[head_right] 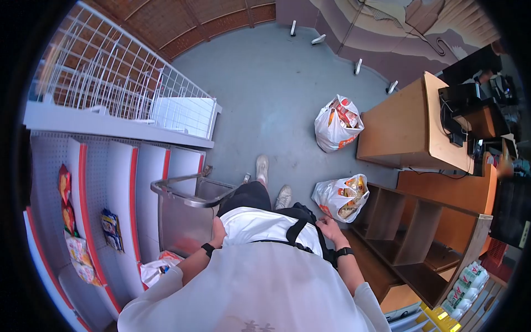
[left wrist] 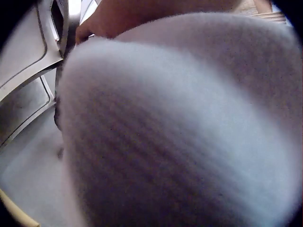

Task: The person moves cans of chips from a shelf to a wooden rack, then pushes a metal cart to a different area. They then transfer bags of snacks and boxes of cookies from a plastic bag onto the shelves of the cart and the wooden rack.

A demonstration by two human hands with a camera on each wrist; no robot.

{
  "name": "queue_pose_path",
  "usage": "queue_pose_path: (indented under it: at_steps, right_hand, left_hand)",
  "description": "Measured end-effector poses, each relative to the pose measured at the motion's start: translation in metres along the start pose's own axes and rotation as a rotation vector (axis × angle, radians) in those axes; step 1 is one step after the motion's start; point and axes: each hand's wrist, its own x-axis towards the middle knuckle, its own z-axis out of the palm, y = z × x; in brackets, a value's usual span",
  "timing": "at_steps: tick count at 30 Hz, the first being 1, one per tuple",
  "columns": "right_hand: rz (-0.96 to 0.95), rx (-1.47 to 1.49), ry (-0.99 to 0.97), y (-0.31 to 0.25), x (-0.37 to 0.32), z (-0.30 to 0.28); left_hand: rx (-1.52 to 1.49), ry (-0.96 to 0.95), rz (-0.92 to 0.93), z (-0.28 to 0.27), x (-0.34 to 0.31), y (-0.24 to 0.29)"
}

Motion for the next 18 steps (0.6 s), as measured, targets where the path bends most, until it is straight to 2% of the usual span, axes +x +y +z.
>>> queue_pose_path:
  at_steps: [2, 3, 8, 11, 15, 16, 17, 18]
  right_hand:
    - [-0.018, -0.066, 0.039, -0.008, 0.006, -0.004]
    - [-0.017, -0.02, 0.049, -0.014, 0.011, -0.007]
    - [-0.004, 0.026, 0.064, -0.066, 0.048, -0.023]
    - [0.004, -0.058, 0.165, -0.116, 0.059, -0.037]
    - [-0.012, 0.038, 0.25, -0.182, 0.047, -0.057]
    - [-0.004, 0.043, 0.255, -0.194, 0.044, -0.063]
    - [-0.024, 0.068, 0.226, -0.21, 0.04, -0.073]
    - [-0.044, 0.091, 0.193, -0.224, 0.037, -0.082]
  left_hand:
    - [0.402, -0.099, 0.151, -0.036, -0.014, 0.07]
    - [0.368, -0.032, 0.159, -0.034, -0.003, 0.08]
    - [0.425, -0.053, 0.206, -0.057, 0.071, 0.128]
    - [0.481, -0.087, 0.245, -0.078, 0.121, 0.165]
    - [0.54, -0.141, 0.268, -0.091, 0.153, 0.202]
    - [0.415, -0.108, 0.331, -0.108, 0.156, 0.217]
    - [0.294, -0.191, 0.371, -0.134, 0.148, 0.242]
    - [0.31, -0.205, 0.4, -0.17, 0.13, 0.283]
